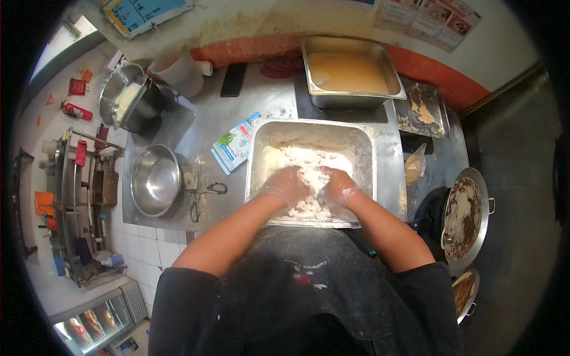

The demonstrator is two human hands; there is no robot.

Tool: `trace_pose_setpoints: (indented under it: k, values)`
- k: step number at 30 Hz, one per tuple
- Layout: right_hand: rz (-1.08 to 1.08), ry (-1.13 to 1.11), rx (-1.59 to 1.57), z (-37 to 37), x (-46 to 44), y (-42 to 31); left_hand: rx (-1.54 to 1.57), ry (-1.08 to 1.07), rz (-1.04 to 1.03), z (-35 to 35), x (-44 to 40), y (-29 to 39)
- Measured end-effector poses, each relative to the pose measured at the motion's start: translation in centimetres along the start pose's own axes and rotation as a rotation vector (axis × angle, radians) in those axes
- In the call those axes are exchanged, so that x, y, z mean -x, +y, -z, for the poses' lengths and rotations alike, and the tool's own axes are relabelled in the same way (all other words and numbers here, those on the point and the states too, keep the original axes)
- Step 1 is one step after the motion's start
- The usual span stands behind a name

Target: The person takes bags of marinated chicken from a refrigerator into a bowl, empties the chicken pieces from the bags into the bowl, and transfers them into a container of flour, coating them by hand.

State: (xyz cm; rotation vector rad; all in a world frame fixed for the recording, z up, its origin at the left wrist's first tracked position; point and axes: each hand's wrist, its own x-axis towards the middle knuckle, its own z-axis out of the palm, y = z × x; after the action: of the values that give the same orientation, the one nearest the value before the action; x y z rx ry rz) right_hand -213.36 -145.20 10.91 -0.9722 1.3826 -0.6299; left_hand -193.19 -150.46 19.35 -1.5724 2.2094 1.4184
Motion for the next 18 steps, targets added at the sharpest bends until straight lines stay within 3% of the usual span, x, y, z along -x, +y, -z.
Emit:
trace_pose_setpoints:
  k: [1, 4, 5, 8, 9, 12, 14, 16, 18]
  values:
    - [0.077, 0.102, 0.211, 0.3, 1.2, -2.2, -0.052, 0.129, -0.037, -0.4, -0.9, -0.7]
    - [0.079, 0.385, 0.577, 1.1, 1.1, -4.1, -0.141, 0.204, 0.041, 1.2, -2.7, -0.7]
    - [0.049, 0.348, 0.523, 1.6, 0.2, -4.2, 0.012, 0.178, 0.091, 1.8, -2.6, -0.6]
    - [-0.176, 0.325, 1.028, 1.2, -2.9, -4.9, -0.182, 0.266, 0.174, 0.7, -6.3, -2.6]
    - [-0.325, 0.251, 1.071, 0.2, -1.9, -7.3, -0.462, 0.259, 0.084, -0.8, -7.8, -4.5]
    - [-0.004, 0.245, 1.26, -1.8, -4.3, -2.9, -0.605, 0.021, 0.172, -1.4, -5.8, -0.6]
    - [-0.047, 0.054, 0.933, -2.3, -2.9, -6.6, -0.373, -0.055, 0.069, -1.3, -4.6, 0.3]
    - [0.089, 0.026, 0.859, -2.2, -2.6, -5.8, -0.141, -0.038, 0.013, -1.8, -3.8, -0.1]
    - [0.081, -0.065, 0.898, -0.8, -1.6, -6.6, -0.157, -0.097, -0.014, -0.7, -3.0, -0.3]
